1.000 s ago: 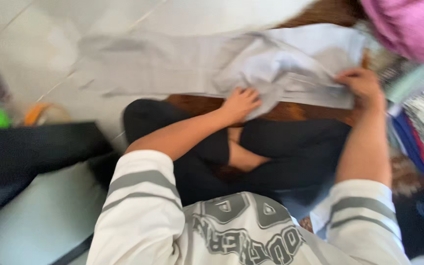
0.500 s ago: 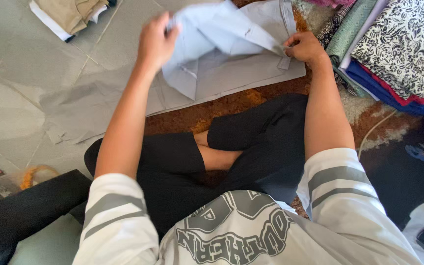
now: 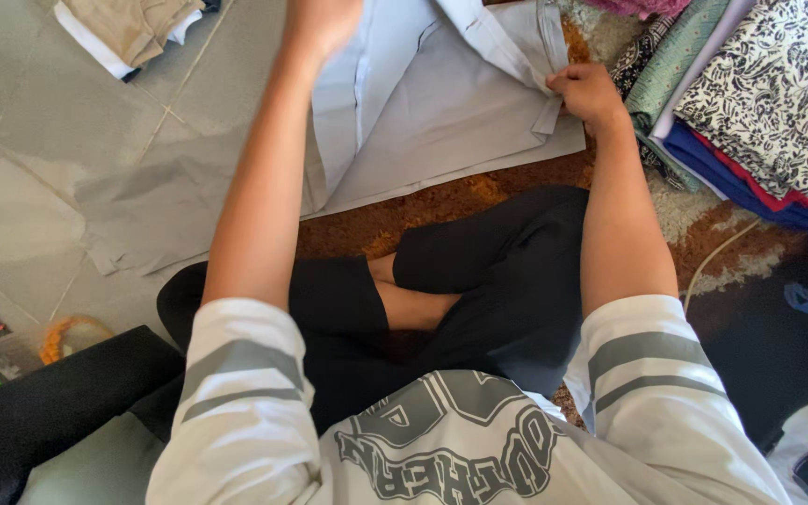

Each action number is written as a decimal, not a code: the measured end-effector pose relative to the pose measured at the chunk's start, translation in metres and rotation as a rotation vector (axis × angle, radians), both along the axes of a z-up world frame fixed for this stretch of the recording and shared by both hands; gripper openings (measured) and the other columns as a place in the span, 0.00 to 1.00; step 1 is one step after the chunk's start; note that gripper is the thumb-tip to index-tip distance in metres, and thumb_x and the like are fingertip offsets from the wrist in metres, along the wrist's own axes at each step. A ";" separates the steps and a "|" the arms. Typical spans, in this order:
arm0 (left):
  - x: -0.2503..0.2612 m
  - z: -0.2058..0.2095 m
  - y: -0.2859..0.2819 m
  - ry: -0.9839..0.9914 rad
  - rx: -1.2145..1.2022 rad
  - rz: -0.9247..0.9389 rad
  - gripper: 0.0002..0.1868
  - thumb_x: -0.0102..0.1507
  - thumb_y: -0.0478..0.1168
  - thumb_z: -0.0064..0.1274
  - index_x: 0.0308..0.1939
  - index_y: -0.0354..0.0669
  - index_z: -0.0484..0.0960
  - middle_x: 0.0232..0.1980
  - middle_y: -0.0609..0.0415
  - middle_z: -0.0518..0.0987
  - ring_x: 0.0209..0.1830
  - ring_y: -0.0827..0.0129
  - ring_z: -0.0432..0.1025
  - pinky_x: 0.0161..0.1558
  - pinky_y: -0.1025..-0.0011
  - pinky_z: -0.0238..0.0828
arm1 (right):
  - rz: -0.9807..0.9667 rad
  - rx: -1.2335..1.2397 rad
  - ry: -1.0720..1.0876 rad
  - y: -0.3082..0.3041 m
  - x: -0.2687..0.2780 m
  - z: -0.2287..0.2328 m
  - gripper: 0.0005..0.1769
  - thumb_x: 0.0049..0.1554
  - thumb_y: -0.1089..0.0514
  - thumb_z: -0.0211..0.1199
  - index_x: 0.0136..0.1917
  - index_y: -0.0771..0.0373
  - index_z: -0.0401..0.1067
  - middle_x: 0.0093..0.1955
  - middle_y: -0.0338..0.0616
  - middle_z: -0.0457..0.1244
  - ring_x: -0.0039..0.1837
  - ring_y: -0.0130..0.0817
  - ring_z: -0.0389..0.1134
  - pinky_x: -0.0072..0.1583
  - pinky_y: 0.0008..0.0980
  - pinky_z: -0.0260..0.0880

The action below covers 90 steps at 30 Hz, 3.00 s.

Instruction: The person folds a pair of tan trousers and a pair of gray trousers by hand on the floor, smoothing each item out and folding them into rectangular shapes before placing them onto a stack of laundry.

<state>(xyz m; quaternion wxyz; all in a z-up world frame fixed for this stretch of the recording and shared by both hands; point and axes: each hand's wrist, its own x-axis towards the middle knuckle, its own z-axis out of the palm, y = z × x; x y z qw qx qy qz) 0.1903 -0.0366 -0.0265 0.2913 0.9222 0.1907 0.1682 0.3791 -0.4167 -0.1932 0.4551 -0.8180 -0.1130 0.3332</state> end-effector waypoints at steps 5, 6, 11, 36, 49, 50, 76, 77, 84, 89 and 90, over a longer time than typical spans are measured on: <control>-0.042 -0.009 -0.114 -0.021 -0.036 -0.067 0.12 0.70 0.38 0.51 0.55 0.35 0.77 0.47 0.44 0.77 0.36 0.64 0.76 0.32 0.68 0.76 | -0.043 0.046 0.045 0.001 -0.003 0.003 0.14 0.63 0.49 0.66 0.50 0.63 0.78 0.41 0.38 0.68 0.41 0.28 0.67 0.44 0.32 0.71; -0.048 -0.016 -0.132 -0.043 -0.040 -0.097 0.17 0.71 0.38 0.51 0.63 0.35 0.75 0.52 0.44 0.75 0.40 0.63 0.77 0.35 0.69 0.80 | -0.071 0.078 0.089 0.002 -0.004 0.006 0.18 0.66 0.46 0.63 0.51 0.64 0.78 0.42 0.39 0.68 0.41 0.30 0.68 0.44 0.33 0.70; -0.056 -0.057 -0.185 -0.117 -0.098 -0.178 0.16 0.70 0.40 0.52 0.60 0.37 0.75 0.57 0.45 0.77 0.42 0.63 0.78 0.42 0.69 0.82 | 0.032 0.106 0.020 0.004 -0.013 0.033 0.18 0.65 0.44 0.64 0.56 0.62 0.75 0.47 0.35 0.67 0.46 0.27 0.67 0.43 0.35 0.71; -0.029 -0.061 -0.173 -0.454 -0.955 0.094 0.19 0.73 0.53 0.52 0.49 0.40 0.69 0.42 0.55 0.71 0.41 0.74 0.65 0.43 0.73 0.65 | 0.247 0.036 -0.867 0.100 -0.022 0.078 0.31 0.49 0.58 0.75 0.66 0.56 0.74 0.66 0.53 0.61 0.66 0.59 0.64 0.64 0.50 0.68; -0.040 -0.057 -0.168 0.006 -0.797 -0.334 0.17 0.70 0.53 0.52 0.51 0.45 0.78 0.62 0.53 0.79 0.57 0.66 0.76 0.56 0.67 0.73 | 0.341 0.296 -0.753 0.118 0.056 0.002 0.22 0.47 0.70 0.63 0.55 0.61 0.82 0.53 0.52 0.73 0.51 0.47 0.75 0.57 0.39 0.74; -0.037 -0.063 -0.162 0.039 -0.758 -0.305 0.16 0.69 0.53 0.52 0.51 0.46 0.79 0.62 0.53 0.80 0.57 0.65 0.76 0.56 0.65 0.74 | 0.340 0.294 -0.754 0.114 0.057 0.001 0.22 0.47 0.70 0.63 0.55 0.61 0.82 0.53 0.52 0.73 0.51 0.47 0.75 0.57 0.39 0.74; 0.014 -0.090 -0.168 -0.071 0.061 -0.177 0.31 0.64 0.64 0.58 0.58 0.46 0.75 0.48 0.49 0.79 0.48 0.59 0.75 0.49 0.58 0.75 | 0.497 -0.135 -0.558 0.013 0.019 0.034 0.20 0.42 0.61 0.71 0.51 0.61 0.79 0.45 0.57 0.70 0.49 0.58 0.71 0.53 0.49 0.71; 0.017 -0.082 -0.189 -0.091 -0.087 -0.180 0.32 0.63 0.66 0.57 0.54 0.43 0.75 0.41 0.50 0.81 0.42 0.61 0.77 0.46 0.61 0.77 | 0.492 -0.137 -0.560 0.012 0.017 0.028 0.20 0.42 0.61 0.71 0.51 0.61 0.79 0.45 0.57 0.70 0.49 0.58 0.71 0.53 0.49 0.71; 0.038 -0.089 -0.244 0.121 -0.277 -0.059 0.30 0.59 0.65 0.60 0.32 0.38 0.79 0.33 0.45 0.83 0.33 0.54 0.78 0.36 0.58 0.74 | 0.383 -0.149 -0.562 0.003 0.019 -0.035 0.13 0.52 0.62 0.63 0.51 0.61 0.81 0.54 0.57 0.71 0.59 0.59 0.71 0.62 0.48 0.72; 0.045 -0.110 -0.222 -0.006 -0.371 0.021 0.23 0.67 0.60 0.53 0.38 0.42 0.80 0.35 0.51 0.85 0.36 0.61 0.81 0.41 0.63 0.77 | 0.290 -0.095 -0.256 -0.006 -0.005 0.010 0.18 0.42 0.60 0.69 0.49 0.58 0.78 0.48 0.52 0.71 0.52 0.50 0.74 0.55 0.43 0.73; 0.048 -0.104 -0.223 -0.009 -0.367 0.007 0.23 0.67 0.60 0.53 0.38 0.42 0.80 0.35 0.51 0.85 0.36 0.61 0.81 0.41 0.63 0.77 | 0.348 -0.155 -0.303 -0.004 -0.007 0.020 0.17 0.43 0.59 0.72 0.48 0.59 0.79 0.47 0.53 0.71 0.51 0.50 0.74 0.56 0.43 0.72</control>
